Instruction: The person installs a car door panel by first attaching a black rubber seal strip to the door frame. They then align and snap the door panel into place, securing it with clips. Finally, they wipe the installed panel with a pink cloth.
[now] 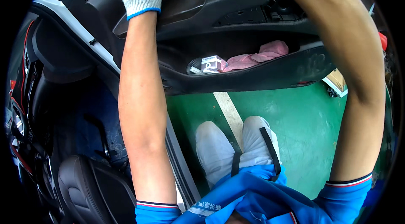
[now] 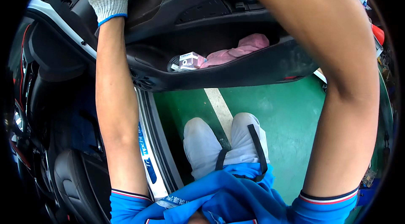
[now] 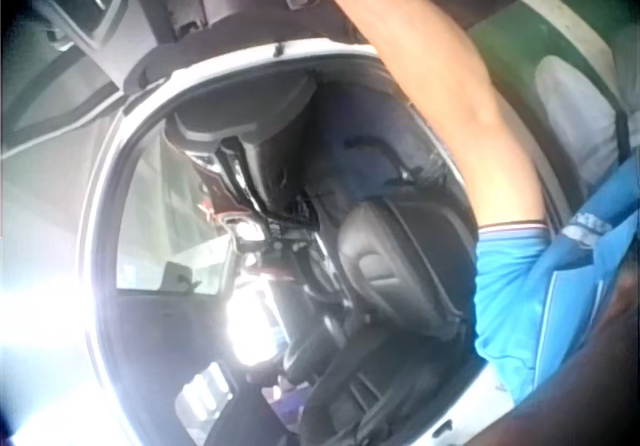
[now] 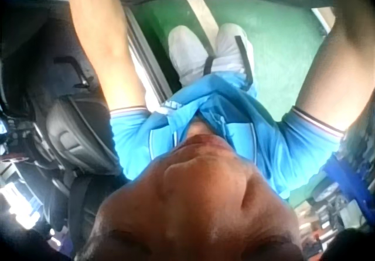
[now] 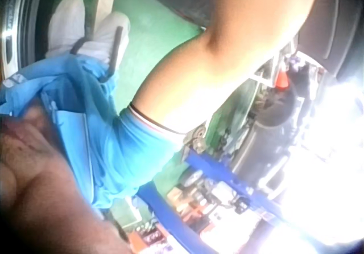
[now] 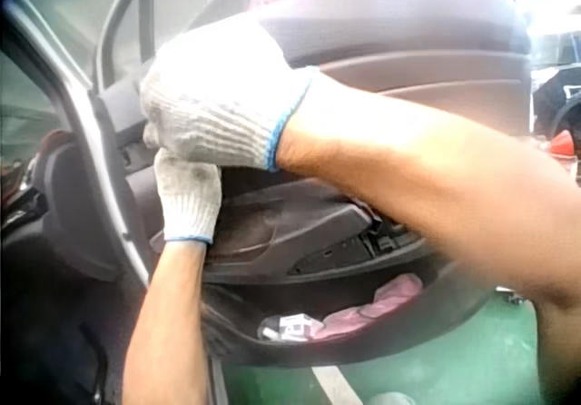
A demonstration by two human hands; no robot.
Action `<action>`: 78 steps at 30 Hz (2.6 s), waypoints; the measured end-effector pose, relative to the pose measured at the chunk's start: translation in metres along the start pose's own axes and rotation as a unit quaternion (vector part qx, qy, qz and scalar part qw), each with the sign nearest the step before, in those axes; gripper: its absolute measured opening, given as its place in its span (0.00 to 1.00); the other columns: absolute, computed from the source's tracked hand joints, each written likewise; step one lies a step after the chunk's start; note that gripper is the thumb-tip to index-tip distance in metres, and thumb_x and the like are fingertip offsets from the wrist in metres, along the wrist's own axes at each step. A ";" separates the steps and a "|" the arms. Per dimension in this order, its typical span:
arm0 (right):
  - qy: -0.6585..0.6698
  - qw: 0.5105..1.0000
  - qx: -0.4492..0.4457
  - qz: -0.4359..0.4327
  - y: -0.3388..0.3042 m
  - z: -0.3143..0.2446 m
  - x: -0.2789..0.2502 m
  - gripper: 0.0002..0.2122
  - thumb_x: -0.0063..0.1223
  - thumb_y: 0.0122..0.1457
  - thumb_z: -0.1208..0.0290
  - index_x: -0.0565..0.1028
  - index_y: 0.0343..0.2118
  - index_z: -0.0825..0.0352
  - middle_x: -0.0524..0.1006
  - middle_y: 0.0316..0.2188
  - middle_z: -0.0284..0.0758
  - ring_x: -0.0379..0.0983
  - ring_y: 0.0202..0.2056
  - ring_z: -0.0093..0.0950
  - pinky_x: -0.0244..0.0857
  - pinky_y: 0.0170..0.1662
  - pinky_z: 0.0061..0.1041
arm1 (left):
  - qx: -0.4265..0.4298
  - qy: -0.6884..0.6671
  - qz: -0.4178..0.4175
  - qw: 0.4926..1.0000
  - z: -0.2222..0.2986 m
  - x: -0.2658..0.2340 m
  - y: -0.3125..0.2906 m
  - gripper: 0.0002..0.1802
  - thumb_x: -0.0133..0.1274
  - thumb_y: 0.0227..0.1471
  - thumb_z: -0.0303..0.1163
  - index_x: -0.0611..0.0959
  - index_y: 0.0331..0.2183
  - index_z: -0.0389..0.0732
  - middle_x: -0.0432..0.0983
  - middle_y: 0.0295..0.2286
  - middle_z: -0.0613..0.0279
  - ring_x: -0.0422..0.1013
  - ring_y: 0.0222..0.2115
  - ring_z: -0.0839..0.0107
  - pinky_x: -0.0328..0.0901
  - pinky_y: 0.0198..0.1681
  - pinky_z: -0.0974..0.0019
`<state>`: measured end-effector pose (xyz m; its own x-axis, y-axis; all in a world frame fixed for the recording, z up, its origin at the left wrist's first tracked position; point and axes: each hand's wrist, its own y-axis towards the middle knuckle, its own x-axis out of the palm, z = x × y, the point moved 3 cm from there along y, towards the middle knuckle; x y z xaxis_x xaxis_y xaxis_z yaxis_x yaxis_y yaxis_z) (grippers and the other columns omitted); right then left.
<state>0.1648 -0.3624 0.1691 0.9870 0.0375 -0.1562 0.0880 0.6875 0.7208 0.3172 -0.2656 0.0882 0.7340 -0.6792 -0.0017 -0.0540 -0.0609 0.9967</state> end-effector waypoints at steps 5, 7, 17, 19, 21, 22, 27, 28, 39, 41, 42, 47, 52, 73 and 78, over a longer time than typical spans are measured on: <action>0.044 0.987 0.043 0.149 -0.020 -0.002 0.026 0.12 0.60 0.54 0.60 0.84 0.23 0.63 0.82 0.22 0.40 0.81 0.27 0.37 0.74 0.31 0.38 | -0.204 -0.569 0.145 0.783 0.006 0.023 -0.005 0.14 0.54 0.53 0.29 0.82 0.42 0.35 0.81 0.41 0.47 0.74 0.46 0.50 0.67 0.50 0.52; 0.033 0.987 0.063 0.142 -0.020 -0.004 0.023 0.11 0.60 0.54 0.60 0.84 0.23 0.62 0.82 0.22 0.40 0.82 0.28 0.36 0.74 0.32 0.38 | -0.055 -0.181 0.089 0.978 0.006 0.008 -0.002 0.15 0.55 0.53 0.29 0.81 0.43 0.35 0.81 0.40 0.48 0.74 0.45 0.48 0.67 0.49 0.52; -0.024 0.997 -0.077 0.010 0.001 0.018 -0.047 0.06 0.58 0.48 0.68 0.83 0.21 0.62 0.81 0.20 0.39 0.81 0.25 0.37 0.74 0.32 0.34 | -0.107 -0.130 -0.025 0.985 0.039 -0.009 0.006 0.12 0.54 0.59 0.36 0.84 0.38 0.37 0.84 0.31 0.48 0.80 0.37 0.50 0.73 0.43 0.55; -0.117 0.989 -0.086 0.020 -0.021 0.041 -0.079 0.06 0.58 0.49 0.70 0.82 0.23 0.65 0.81 0.24 0.38 0.81 0.28 0.36 0.74 0.33 0.30 | -0.141 -0.178 0.014 0.974 0.039 0.001 0.005 0.21 0.56 0.60 0.41 0.82 0.48 0.36 0.84 0.35 0.47 0.81 0.36 0.53 0.73 0.44 0.58; -0.081 0.983 -0.054 0.157 -0.055 0.033 -0.078 0.05 0.57 0.53 0.71 0.81 0.30 0.64 0.80 0.25 0.35 0.78 0.25 0.30 0.72 0.30 0.29 | -0.165 -0.218 0.023 0.961 0.033 -0.051 -0.016 0.21 0.52 0.64 0.40 0.81 0.51 0.35 0.80 0.29 0.58 0.75 0.26 0.69 0.70 0.34 0.67; -0.064 0.970 -0.065 0.225 -0.059 0.038 -0.106 0.05 0.57 0.55 0.72 0.81 0.33 0.64 0.79 0.25 0.34 0.76 0.24 0.28 0.70 0.29 0.28 | -0.171 -0.282 0.064 0.942 0.043 -0.071 -0.012 0.20 0.50 0.66 0.41 0.81 0.50 0.37 0.76 0.23 0.65 0.69 0.20 0.78 0.67 0.26 0.73; 0.430 0.716 0.549 0.019 -0.162 0.090 -0.115 0.07 0.56 0.65 0.67 0.81 0.36 0.64 0.75 0.20 0.29 0.68 0.19 0.18 0.62 0.22 0.18 | -0.458 -0.526 -0.083 0.712 0.130 -0.140 -0.140 0.21 0.45 0.68 0.48 0.77 0.44 0.38 0.60 0.14 0.76 0.55 0.11 0.83 0.50 0.12 0.74; 0.444 0.723 0.529 0.014 -0.182 0.097 -0.111 0.11 0.55 0.67 0.62 0.81 0.37 0.65 0.75 0.20 0.27 0.67 0.18 0.15 0.61 0.22 0.16 | -0.522 -0.537 -0.209 0.629 0.160 -0.132 -0.184 0.20 0.47 0.67 0.48 0.78 0.43 0.40 0.60 0.14 0.76 0.54 0.11 0.83 0.49 0.12 0.74; 0.487 0.666 0.565 0.004 -0.212 0.106 -0.089 0.09 0.56 0.65 0.65 0.79 0.38 0.66 0.75 0.20 0.27 0.68 0.18 0.15 0.61 0.22 0.15 | -0.771 -0.532 -0.288 0.198 0.243 -0.132 -0.423 0.24 0.47 0.62 0.26 0.69 0.57 0.24 0.75 0.48 0.43 0.77 0.45 0.54 0.73 0.53 0.58; 0.466 0.671 0.576 0.030 -0.213 0.100 -0.088 0.09 0.56 0.65 0.65 0.79 0.38 0.66 0.75 0.19 0.27 0.68 0.18 0.15 0.61 0.22 0.15 | -0.737 -0.568 -0.277 0.242 0.240 -0.132 -0.380 0.26 0.50 0.62 0.27 0.67 0.58 0.24 0.75 0.47 0.42 0.78 0.45 0.56 0.74 0.50 0.60; 0.468 0.674 0.571 0.036 -0.214 0.100 -0.089 0.09 0.56 0.65 0.65 0.80 0.38 0.66 0.75 0.19 0.27 0.68 0.18 0.16 0.61 0.22 0.15 | -0.725 -0.570 -0.280 0.265 0.240 -0.129 -0.363 0.26 0.51 0.62 0.27 0.67 0.58 0.24 0.76 0.47 0.42 0.78 0.43 0.57 0.75 0.48 0.62; 0.517 0.690 0.504 0.055 -0.249 0.069 -0.103 0.14 0.48 0.70 0.66 0.78 0.48 0.72 0.70 0.20 0.30 0.66 0.20 0.20 0.59 0.25 0.20 | -0.708 -0.556 -0.226 0.372 0.222 -0.137 -0.317 0.24 0.58 0.58 0.26 0.70 0.54 0.30 0.77 0.44 0.43 0.80 0.35 0.64 0.76 0.34 0.70; 0.607 0.560 0.564 -0.004 -0.303 -0.023 -0.122 0.09 0.53 0.66 0.73 0.79 0.45 0.72 0.82 0.27 0.38 0.79 0.25 0.23 0.75 0.28 0.21 | -0.692 -0.580 -0.158 0.400 0.219 -0.137 -0.294 0.15 0.57 0.54 0.17 0.81 0.45 0.36 0.81 0.39 0.52 0.80 0.36 0.66 0.76 0.36 0.68; 0.627 0.446 0.638 -0.022 -0.359 -0.124 -0.105 0.09 0.54 0.64 0.80 0.78 0.46 0.75 0.83 0.31 0.41 0.81 0.33 0.26 0.77 0.38 0.24 | -0.614 -0.480 -0.252 0.573 0.218 -0.151 -0.267 0.14 0.58 0.55 0.18 0.84 0.45 0.29 0.82 0.33 0.52 0.79 0.29 0.68 0.73 0.32 0.68; 0.629 0.473 0.617 -0.003 -0.370 -0.120 -0.110 0.10 0.53 0.63 0.82 0.79 0.46 0.75 0.82 0.31 0.41 0.80 0.32 0.26 0.75 0.36 0.24 | -0.629 -0.514 -0.283 0.510 0.216 -0.142 -0.260 0.14 0.59 0.55 0.21 0.83 0.45 0.29 0.82 0.33 0.52 0.78 0.28 0.68 0.73 0.31 0.68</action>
<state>0.0073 -0.5339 -0.1609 0.1935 0.9737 0.1203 0.8682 -0.2270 0.4413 0.0802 -0.3115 -0.1883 -0.3860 -0.8777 0.2840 0.9215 -0.3809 0.0752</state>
